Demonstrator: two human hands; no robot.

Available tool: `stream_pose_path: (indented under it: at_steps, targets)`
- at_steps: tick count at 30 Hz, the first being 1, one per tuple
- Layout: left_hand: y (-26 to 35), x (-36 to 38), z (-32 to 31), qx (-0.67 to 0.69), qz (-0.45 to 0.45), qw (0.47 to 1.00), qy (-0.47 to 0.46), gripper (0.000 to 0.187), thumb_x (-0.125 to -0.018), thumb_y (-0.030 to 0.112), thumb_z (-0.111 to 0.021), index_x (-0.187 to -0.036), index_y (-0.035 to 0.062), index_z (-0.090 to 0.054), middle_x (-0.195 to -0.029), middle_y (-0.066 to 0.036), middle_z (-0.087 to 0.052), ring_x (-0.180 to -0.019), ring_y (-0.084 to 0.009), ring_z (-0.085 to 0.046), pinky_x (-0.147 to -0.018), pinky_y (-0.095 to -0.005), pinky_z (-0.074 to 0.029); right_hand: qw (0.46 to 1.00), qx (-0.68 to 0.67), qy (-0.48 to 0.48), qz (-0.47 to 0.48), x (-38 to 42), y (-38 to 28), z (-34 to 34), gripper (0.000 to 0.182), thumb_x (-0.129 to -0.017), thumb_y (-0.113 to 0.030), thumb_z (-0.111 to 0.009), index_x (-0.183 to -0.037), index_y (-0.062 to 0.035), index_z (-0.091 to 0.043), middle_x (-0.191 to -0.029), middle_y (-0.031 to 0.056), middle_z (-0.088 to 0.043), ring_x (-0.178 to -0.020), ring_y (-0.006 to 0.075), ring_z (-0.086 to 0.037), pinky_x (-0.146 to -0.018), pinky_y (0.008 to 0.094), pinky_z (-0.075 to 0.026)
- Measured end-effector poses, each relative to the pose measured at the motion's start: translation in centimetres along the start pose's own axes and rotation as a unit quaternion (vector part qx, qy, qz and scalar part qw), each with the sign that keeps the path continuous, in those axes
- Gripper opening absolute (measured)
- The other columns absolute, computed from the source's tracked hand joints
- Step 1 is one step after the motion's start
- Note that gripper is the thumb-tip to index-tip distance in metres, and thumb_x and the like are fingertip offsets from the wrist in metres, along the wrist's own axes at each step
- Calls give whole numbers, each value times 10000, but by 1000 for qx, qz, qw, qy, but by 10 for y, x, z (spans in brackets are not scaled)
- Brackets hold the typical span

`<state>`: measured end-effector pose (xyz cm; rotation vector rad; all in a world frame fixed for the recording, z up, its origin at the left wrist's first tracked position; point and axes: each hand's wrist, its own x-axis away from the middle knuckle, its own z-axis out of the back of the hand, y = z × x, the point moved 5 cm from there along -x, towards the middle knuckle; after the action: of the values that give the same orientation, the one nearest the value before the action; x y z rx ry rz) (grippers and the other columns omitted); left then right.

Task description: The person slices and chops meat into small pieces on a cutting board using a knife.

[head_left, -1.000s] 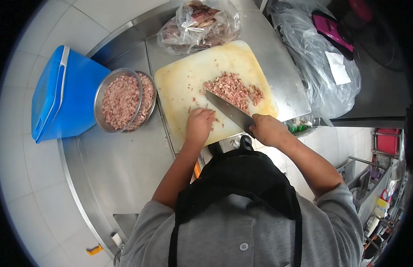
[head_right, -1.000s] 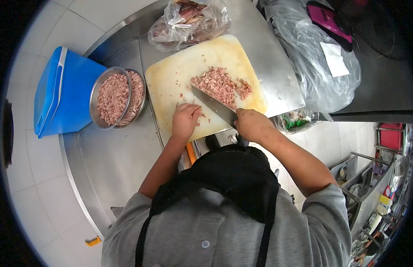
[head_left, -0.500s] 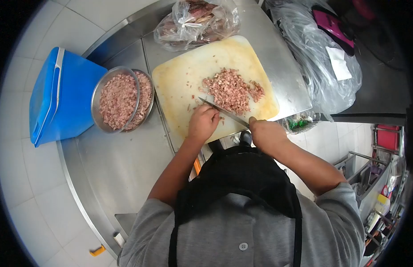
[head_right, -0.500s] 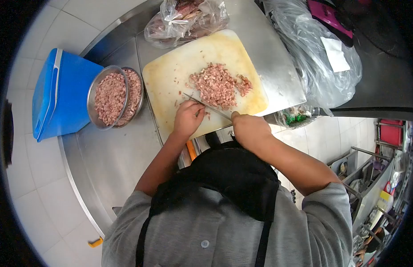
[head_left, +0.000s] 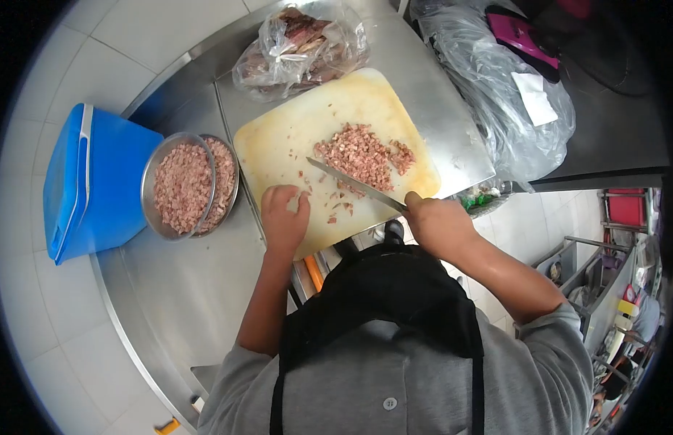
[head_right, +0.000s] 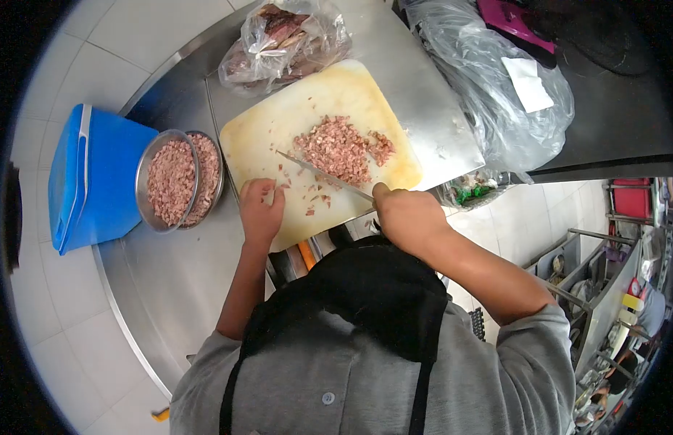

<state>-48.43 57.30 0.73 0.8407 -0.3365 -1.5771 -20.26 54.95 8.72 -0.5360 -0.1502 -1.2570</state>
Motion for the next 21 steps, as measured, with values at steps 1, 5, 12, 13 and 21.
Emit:
stream_pose_path:
  at_steps: [1, 5, 12, 13, 21]
  targets:
    - [1, 2, 5, -5, 15, 1000, 27, 211, -803, 89, -738, -991, 42, -656, -979, -136, -646, -992, -336, -611, -888, -436, -494, 1000, 1, 3, -2, 5, 2, 3, 121, -921, -112, -565, -997, -23, -536, -835, 199, -701, -749, 398, -697, -645, 513, -540]
    - [25, -3, 17, -4, 2, 997, 74, 307, -836, 109, -747, -1113, 33, -637, -1142, -176, -604, -1088, -357, -570, -952, -455, -463, 990, 59, 128, 20, 18, 15, 10, 129, -864, -97, -579, -976, -38, -550, -860, 162, -690, -791, 344, -708, -686, 452, -564]
    - [85, -47, -67, -101, -102, 965, -222, 885, -831, 496, -747, -1512, 27, -433, -1629, -296, -212, -1523, -487, -133, -1224, -597, -126, 967, 108, 181, 140, 36, 26, 14, 140, -819, -112, -611, -927, -67, -535, -816, 100, -634, -779, 298, -678, -687, 413, -542]
    - [70, -55, -84, -103, -68, 965, -232, 900, -851, 509, -724, -1523, 0, -406, -1639, -304, -186, -1526, -481, -128, -1237, -579, -98, 963, 100, 175, 177, 42, 25, 16, 132, -819, -112, -612, -916, -69, -535, -818, 97, -628, -777, 297, -673, -690, 408, -536]
    - [-19, -43, -53, -4, 82, 994, -78, 744, -931, 365, -682, -1488, -51, -416, -1594, -316, -288, -1506, -469, -209, -1235, -526, -193, 973, -187, 134, -29, 64, 115, 3, 293, -943, -261, -690, -886, 15, -609, -721, 154, -654, -666, 353, -675, -620, 474, -518]
